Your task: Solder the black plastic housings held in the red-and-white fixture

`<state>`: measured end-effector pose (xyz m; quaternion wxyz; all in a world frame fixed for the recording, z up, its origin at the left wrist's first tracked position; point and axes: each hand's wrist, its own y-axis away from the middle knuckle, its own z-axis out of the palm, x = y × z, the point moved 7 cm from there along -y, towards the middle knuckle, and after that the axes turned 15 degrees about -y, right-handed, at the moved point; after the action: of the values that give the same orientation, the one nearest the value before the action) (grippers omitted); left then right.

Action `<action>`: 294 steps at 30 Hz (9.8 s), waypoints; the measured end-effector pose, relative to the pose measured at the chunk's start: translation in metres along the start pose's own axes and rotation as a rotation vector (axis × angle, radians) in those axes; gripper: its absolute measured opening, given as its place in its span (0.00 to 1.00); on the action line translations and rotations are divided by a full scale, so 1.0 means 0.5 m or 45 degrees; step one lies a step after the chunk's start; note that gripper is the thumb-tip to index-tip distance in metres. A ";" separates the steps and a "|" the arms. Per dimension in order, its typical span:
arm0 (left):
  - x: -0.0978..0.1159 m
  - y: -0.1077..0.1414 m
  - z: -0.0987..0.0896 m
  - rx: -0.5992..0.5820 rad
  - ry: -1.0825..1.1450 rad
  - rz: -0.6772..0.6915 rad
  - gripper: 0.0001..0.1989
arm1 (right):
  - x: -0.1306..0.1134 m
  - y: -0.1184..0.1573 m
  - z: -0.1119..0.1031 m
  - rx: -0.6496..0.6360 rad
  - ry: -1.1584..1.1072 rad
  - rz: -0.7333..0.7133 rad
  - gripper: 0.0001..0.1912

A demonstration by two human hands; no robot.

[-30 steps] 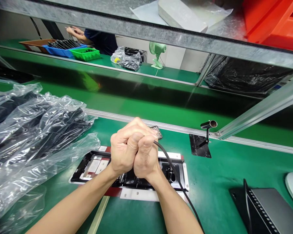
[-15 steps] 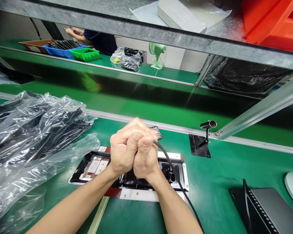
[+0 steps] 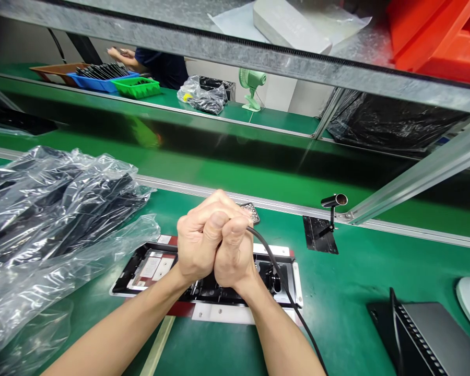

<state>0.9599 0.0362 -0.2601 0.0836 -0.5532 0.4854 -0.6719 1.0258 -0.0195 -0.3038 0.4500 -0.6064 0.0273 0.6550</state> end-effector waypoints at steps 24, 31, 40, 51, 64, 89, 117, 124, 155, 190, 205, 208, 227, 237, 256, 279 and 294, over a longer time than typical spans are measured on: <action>0.005 0.002 0.001 -0.010 -0.035 0.020 0.18 | -0.021 -0.007 0.012 -0.107 -0.006 -0.162 0.29; 0.000 0.003 0.000 -0.013 -0.016 0.001 0.18 | -0.016 -0.007 0.006 -0.041 -0.038 -0.128 0.29; 0.005 0.004 -0.004 0.005 0.010 0.021 0.17 | -0.025 -0.003 0.022 -0.195 -0.010 -0.195 0.30; 0.009 0.013 -0.002 -0.154 0.086 -0.055 0.26 | -0.041 -0.006 0.016 -0.023 -0.019 -0.088 0.30; -0.095 0.107 -0.138 -0.618 -0.710 -0.641 0.20 | -0.005 -0.015 0.037 -0.149 -0.464 0.393 0.37; -0.165 0.229 -0.123 -1.051 -0.869 -0.558 0.15 | -0.026 -0.014 0.037 -0.248 -0.304 0.293 0.38; -0.170 0.234 -0.118 -1.049 -0.891 -0.516 0.14 | -0.028 -0.015 0.048 -0.249 -0.294 0.289 0.37; -0.171 0.239 -0.117 -1.054 -0.910 -0.508 0.14 | -0.027 -0.015 0.041 -0.283 -0.313 0.270 0.36; -0.176 0.238 -0.114 -1.106 -0.921 -0.550 0.14 | -0.016 -0.022 0.039 -0.290 -0.376 0.353 0.37; -0.171 0.236 -0.116 -1.114 -0.903 -0.570 0.12 | -0.018 -0.027 0.035 -0.234 -0.335 0.335 0.37; -0.170 0.236 -0.117 -1.127 -0.903 -0.583 0.13 | -0.017 -0.027 0.043 -0.262 -0.320 0.341 0.38; -0.171 0.237 -0.116 -1.133 -0.903 -0.585 0.12 | -0.017 -0.027 0.044 -0.259 -0.326 0.335 0.38; -0.173 0.240 -0.116 -1.124 -0.909 -0.563 0.13 | -0.015 -0.026 0.041 -0.266 -0.345 0.365 0.37; -0.174 0.239 -0.115 -1.130 -0.914 -0.581 0.12 | -0.016 -0.027 0.049 -0.281 -0.335 0.357 0.38; -0.176 0.240 -0.116 -1.105 -0.906 -0.560 0.12 | -0.018 -0.026 0.050 -0.280 -0.325 0.346 0.38; -0.175 0.240 -0.115 -1.114 -0.885 -0.579 0.12 | -0.015 -0.025 0.050 -0.244 -0.354 0.360 0.38; -0.168 0.236 -0.116 -1.128 -0.873 -0.585 0.12 | -0.017 -0.026 0.050 -0.270 -0.355 0.352 0.38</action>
<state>0.8933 0.0625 -0.3988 -0.1504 -0.8108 0.5327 -0.1901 1.0137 -0.0020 -0.2839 0.2892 -0.5444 -0.0213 0.7871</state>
